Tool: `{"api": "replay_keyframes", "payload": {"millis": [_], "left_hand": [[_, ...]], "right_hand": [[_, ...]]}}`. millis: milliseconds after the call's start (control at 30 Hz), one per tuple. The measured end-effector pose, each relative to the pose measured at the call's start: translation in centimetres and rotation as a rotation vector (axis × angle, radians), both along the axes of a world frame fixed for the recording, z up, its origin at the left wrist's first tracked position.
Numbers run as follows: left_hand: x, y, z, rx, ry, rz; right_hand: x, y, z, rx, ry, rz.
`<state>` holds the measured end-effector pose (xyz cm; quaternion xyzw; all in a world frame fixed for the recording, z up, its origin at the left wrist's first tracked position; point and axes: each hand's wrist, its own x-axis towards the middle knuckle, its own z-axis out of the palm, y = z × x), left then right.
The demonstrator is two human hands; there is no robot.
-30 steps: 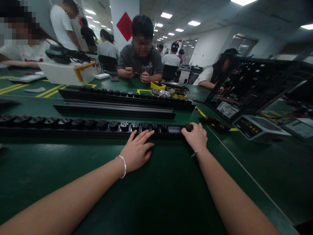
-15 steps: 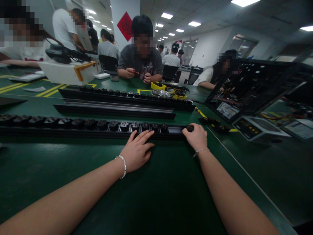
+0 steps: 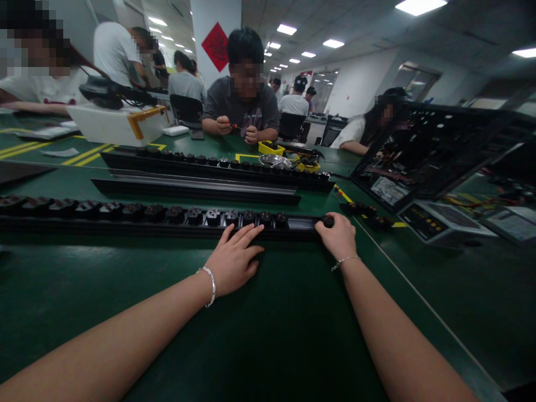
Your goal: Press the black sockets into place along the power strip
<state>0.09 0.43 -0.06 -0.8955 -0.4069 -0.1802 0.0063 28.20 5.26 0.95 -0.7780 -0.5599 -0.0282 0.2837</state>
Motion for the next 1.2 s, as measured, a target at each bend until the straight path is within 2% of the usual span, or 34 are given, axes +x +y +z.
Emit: {"api": "replay_keyframes", "payload": {"millis": [567, 1200], "left_hand": [[0.03, -0.01, 0.03, 0.004, 0.001, 0.005], [-0.05, -0.03, 0.07, 0.003, 0.006, -0.001]], "right_hand": [[0.29, -0.19, 0.29, 0.012, 0.024, 0.023], [0.92, -0.28, 0.47, -0.004, 0.089, -0.034]]}}
